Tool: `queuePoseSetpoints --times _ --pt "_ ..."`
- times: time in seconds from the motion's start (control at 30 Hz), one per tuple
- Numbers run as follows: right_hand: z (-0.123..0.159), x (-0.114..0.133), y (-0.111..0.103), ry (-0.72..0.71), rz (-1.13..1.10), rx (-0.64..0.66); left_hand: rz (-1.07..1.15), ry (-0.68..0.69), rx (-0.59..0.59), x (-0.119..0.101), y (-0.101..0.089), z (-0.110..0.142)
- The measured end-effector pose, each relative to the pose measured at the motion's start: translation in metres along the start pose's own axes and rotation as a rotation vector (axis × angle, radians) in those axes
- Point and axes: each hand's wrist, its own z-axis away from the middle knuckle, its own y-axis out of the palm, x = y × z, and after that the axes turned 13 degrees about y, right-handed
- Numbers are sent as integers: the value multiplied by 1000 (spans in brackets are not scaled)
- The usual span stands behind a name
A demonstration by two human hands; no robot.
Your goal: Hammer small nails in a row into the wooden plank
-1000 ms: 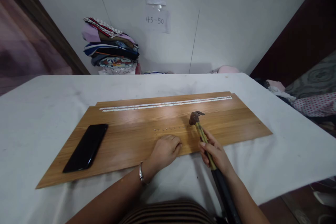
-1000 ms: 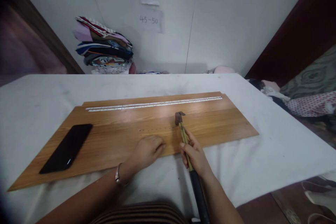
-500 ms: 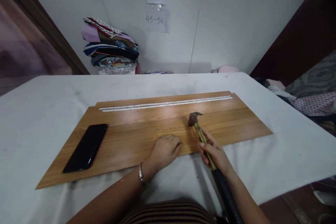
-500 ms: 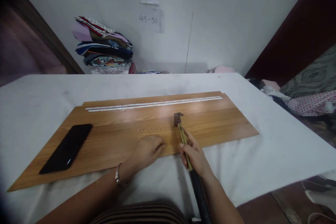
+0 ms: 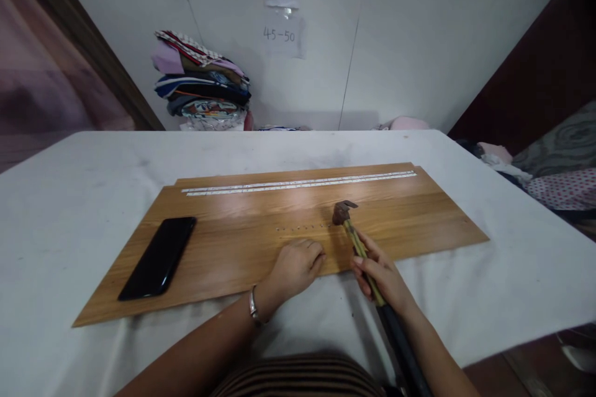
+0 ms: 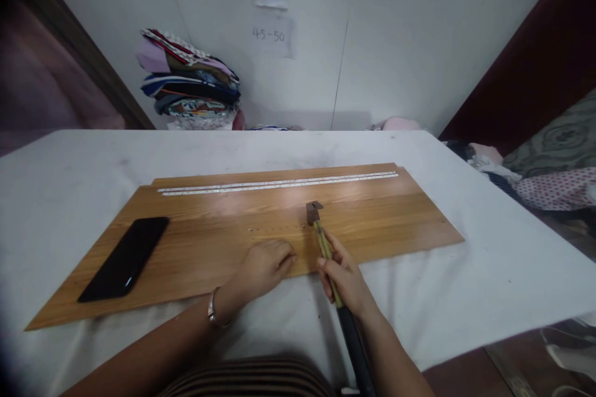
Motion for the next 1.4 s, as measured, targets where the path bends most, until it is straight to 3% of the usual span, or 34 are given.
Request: queuePoseSetpoints --times 0.83,1.4 --pt "0 4 -1 -5 -58 -33 -2 1 6 -1 -1 0" --pt "4 2 -3 18 51 -17 -45 2 12 -3 -1 2"
